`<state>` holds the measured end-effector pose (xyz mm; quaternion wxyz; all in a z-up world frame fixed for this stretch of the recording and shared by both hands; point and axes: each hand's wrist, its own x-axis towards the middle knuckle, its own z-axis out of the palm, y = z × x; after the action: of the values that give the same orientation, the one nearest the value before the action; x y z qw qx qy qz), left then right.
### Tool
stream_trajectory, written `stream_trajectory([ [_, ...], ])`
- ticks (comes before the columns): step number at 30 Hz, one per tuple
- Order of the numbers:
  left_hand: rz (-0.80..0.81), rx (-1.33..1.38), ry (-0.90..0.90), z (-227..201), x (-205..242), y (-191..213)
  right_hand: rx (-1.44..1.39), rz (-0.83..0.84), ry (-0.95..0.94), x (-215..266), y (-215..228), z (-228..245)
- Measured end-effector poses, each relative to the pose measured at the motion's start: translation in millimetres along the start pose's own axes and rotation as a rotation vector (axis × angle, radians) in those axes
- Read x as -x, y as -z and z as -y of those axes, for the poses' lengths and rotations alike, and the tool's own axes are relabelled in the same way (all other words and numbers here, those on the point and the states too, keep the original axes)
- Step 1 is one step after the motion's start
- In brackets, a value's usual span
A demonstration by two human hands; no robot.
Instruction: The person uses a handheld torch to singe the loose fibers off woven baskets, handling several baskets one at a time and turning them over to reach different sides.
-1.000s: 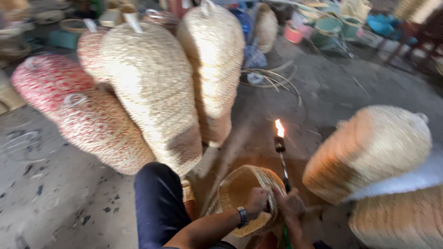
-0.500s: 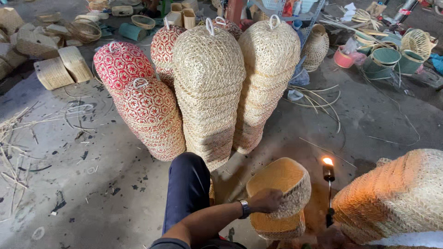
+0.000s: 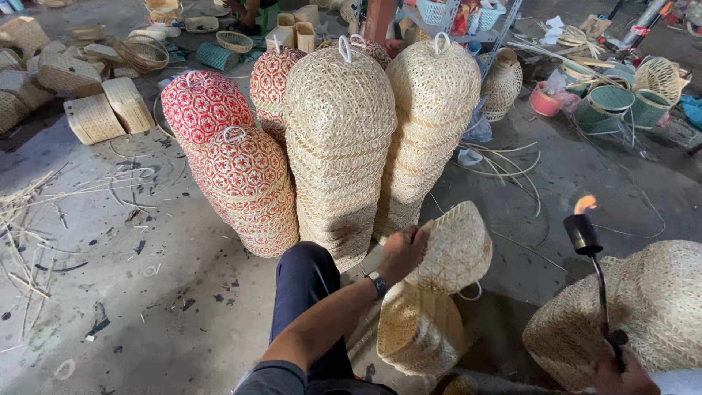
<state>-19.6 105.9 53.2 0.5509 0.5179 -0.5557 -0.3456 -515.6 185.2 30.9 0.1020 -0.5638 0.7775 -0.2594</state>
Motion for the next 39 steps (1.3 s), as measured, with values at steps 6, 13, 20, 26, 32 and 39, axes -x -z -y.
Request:
stream_trajectory([
  [6,-0.379,-0.084,0.015,-24,-47,23,0.088,-0.179,0.257,3,45,39],
  [13,-0.443,0.313,-0.033,15,-111,56,-0.067,0.132,0.294,72,117,131],
  [20,-0.404,0.789,0.027,-12,-123,86,-0.078,0.190,0.137,92,138,199],
  [26,-0.237,0.568,-0.232,-27,-120,115,-0.011,0.118,0.156,88,145,207],
  [32,-0.163,0.125,-0.455,-39,-125,128,-0.048,0.124,0.406,80,157,213],
  [39,-0.052,0.196,-0.466,-53,-127,146,0.070,0.128,0.298,60,176,227],
])
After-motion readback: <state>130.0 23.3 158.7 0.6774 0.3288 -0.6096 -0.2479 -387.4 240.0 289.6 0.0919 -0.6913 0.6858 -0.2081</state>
